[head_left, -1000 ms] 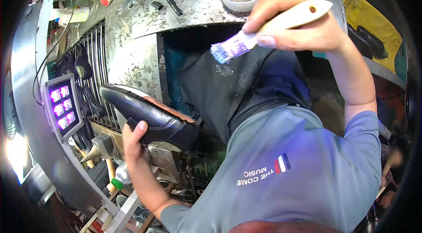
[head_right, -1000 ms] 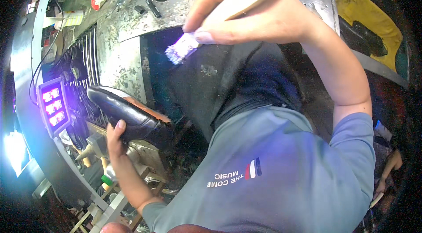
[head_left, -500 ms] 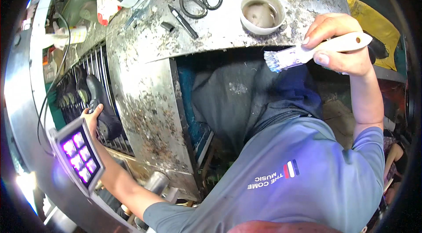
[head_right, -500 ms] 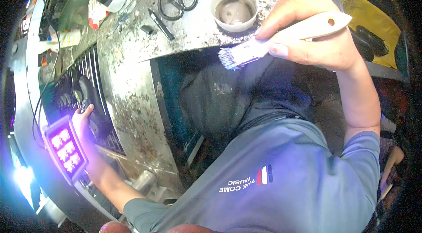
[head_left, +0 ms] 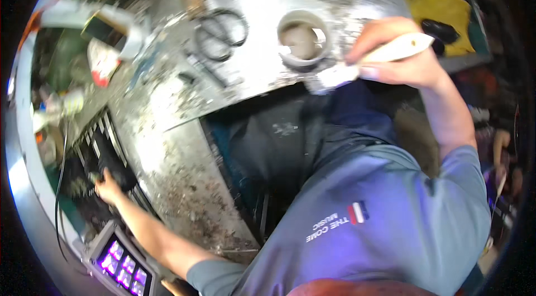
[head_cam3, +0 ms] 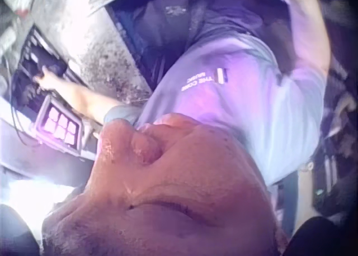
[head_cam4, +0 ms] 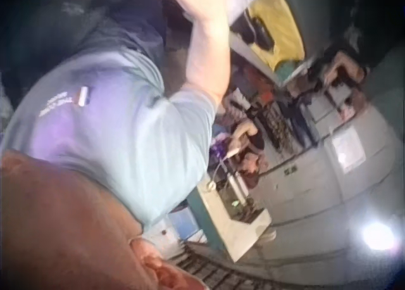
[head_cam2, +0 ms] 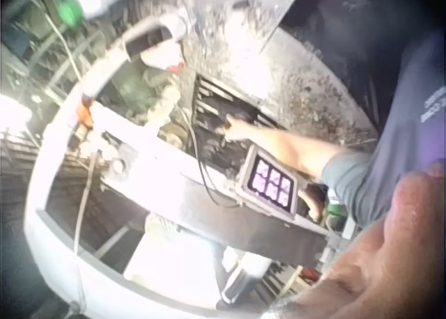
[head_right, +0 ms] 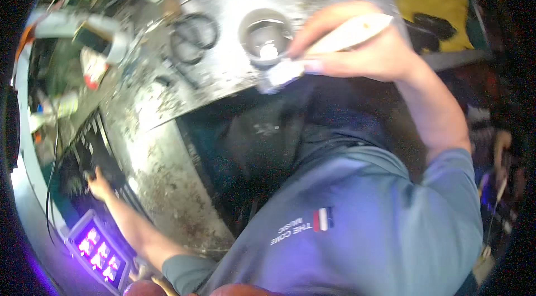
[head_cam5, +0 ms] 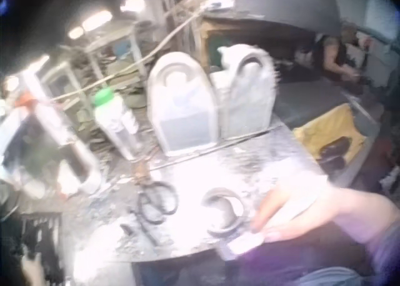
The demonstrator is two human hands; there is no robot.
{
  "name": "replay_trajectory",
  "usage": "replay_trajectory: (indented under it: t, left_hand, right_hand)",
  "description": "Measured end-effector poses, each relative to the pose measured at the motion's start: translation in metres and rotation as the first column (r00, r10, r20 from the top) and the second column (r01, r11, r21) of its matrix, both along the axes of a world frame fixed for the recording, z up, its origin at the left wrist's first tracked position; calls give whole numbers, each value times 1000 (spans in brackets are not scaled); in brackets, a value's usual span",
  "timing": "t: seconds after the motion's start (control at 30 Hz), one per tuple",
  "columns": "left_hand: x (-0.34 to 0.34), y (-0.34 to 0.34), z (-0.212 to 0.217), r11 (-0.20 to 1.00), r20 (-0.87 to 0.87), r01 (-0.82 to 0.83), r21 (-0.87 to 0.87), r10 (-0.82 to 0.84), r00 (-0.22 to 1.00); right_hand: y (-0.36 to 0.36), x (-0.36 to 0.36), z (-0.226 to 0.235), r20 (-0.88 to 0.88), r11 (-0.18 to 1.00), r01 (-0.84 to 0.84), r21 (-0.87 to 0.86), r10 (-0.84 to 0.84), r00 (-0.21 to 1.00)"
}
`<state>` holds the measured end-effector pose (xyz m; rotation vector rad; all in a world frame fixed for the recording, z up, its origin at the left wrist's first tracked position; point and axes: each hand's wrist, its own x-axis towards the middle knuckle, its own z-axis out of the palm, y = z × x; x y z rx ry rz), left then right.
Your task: The person paints the sole of a black shoe with a white substance using a brush. They repeatedly dip the brush into a small container and apply the substance to the shoe's sole, focusing on the edges and surface.
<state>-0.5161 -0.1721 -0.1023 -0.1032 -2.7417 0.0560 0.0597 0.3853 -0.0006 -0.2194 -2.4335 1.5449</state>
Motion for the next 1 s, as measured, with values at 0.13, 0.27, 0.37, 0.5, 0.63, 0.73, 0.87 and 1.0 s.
replay_trajectory:
  t: [0.13, 0.27, 0.37, 0.5, 0.63, 0.73, 0.87, 1.0]
  left_hand:
    - [75, -7, 14, 984, -192, 169, -51, -176, 966]
    - [174, 24, 17, 934, -151, 357, -7, -354, 923]
    - [239, 52, 20, 862, -99, 501, 75, -494, 864]
    - [327, 68, 32, 839, -14, 533, 109, -534, 845]
    - [388, 86, 36, 813, 49, 570, 122, -578, 815]
    - [418, 100, 40, 812, 107, 566, 144, -581, 807]
    - [448, 124, 41, 773, 94, 612, 169, -630, 771]
    - [465, 126, 35, 752, 100, 625, 209, -652, 751]
  right_hand:
    - [3, 6, -14, -144, 995, -66, -70, 55, 988]
    - [23, 53, -14, -122, 991, 116, -66, -124, 985]
    - [69, 106, -30, -108, 909, 412, -61, -416, 903]
    - [162, 187, -72, -70, 596, 626, 502, -694, 716]
    - [191, 223, -106, 254, 474, 183, 861, -714, 653]
    - [190, 215, -133, 465, 555, -64, 830, -623, 629]
    - [195, 211, -177, 524, 544, -180, 820, -586, 618]
    - [206, 205, -181, 609, 617, -218, 756, -542, 579]
